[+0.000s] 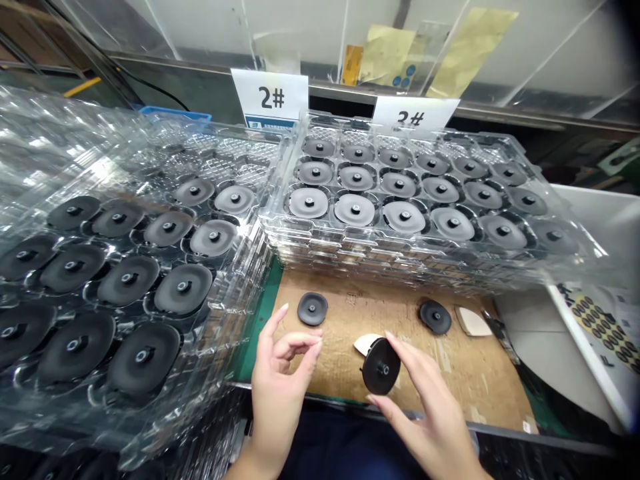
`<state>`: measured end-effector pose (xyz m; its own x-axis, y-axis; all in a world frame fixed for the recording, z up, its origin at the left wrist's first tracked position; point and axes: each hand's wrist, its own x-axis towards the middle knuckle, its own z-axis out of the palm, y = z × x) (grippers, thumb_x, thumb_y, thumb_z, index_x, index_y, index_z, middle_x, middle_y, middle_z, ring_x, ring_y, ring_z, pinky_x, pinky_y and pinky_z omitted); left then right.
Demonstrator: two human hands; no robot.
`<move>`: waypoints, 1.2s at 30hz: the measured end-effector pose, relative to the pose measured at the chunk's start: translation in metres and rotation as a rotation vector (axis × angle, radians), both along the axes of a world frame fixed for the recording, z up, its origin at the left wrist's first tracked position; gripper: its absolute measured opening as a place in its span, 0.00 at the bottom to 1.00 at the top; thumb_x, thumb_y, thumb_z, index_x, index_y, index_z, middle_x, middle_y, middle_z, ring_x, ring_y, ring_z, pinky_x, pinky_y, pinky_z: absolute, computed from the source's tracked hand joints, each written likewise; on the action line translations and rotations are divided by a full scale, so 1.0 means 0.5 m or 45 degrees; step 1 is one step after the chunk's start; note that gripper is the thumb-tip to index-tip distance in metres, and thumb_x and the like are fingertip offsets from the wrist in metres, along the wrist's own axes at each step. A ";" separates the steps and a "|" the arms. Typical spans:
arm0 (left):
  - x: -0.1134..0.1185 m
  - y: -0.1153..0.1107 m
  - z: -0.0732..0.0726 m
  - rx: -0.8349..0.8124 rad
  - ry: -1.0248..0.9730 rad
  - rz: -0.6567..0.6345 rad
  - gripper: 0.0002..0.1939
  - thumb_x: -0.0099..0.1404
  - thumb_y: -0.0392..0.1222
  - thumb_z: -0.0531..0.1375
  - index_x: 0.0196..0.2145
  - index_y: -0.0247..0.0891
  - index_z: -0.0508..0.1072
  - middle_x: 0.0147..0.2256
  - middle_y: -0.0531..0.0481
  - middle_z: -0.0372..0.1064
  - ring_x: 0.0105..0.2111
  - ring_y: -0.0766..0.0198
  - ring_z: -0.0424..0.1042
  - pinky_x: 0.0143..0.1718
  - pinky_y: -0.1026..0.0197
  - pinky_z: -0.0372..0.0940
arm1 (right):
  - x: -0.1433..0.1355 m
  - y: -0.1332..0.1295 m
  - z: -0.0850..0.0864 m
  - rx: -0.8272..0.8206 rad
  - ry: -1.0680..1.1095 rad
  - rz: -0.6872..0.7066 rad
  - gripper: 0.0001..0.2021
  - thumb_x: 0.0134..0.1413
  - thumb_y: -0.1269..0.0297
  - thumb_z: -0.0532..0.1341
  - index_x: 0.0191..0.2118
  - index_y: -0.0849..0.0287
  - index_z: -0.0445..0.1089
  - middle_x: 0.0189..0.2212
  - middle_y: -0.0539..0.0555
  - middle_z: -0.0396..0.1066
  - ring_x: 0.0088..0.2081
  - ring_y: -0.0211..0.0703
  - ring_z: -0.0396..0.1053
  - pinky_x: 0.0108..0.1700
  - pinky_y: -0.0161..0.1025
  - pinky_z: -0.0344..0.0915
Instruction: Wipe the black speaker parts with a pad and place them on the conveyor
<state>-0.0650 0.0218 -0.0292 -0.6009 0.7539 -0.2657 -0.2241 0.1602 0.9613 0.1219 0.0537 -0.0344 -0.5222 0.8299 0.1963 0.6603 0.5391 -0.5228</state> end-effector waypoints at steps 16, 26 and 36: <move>0.011 0.026 -0.036 0.005 -0.652 -0.480 0.32 0.48 0.48 0.67 0.52 0.44 0.65 0.58 0.41 0.57 0.55 0.48 0.61 0.51 0.52 0.61 | -0.006 0.026 -0.015 -0.253 0.076 0.053 0.32 0.51 0.58 0.61 0.59 0.55 0.49 0.51 0.59 0.61 0.53 0.51 0.59 0.52 0.47 0.61; 0.046 0.034 -0.049 -0.180 -1.102 -0.503 0.32 0.45 0.46 0.69 0.50 0.47 0.68 0.52 0.42 0.64 0.47 0.47 0.68 0.48 0.49 0.64 | -0.011 0.044 -0.030 -0.433 0.188 0.050 0.35 0.49 0.46 0.59 0.60 0.53 0.51 0.55 0.61 0.52 0.56 0.53 0.55 0.54 0.49 0.59; 0.020 0.052 -0.072 -0.095 -1.321 -0.123 0.22 0.56 0.49 0.61 0.49 0.42 0.69 0.49 0.45 0.69 0.52 0.50 0.63 0.51 0.59 0.64 | -0.015 0.020 -0.142 -0.395 0.003 -0.155 0.10 0.58 0.69 0.52 0.43 0.58 0.67 0.43 0.60 0.64 0.39 0.47 0.68 0.39 0.46 0.68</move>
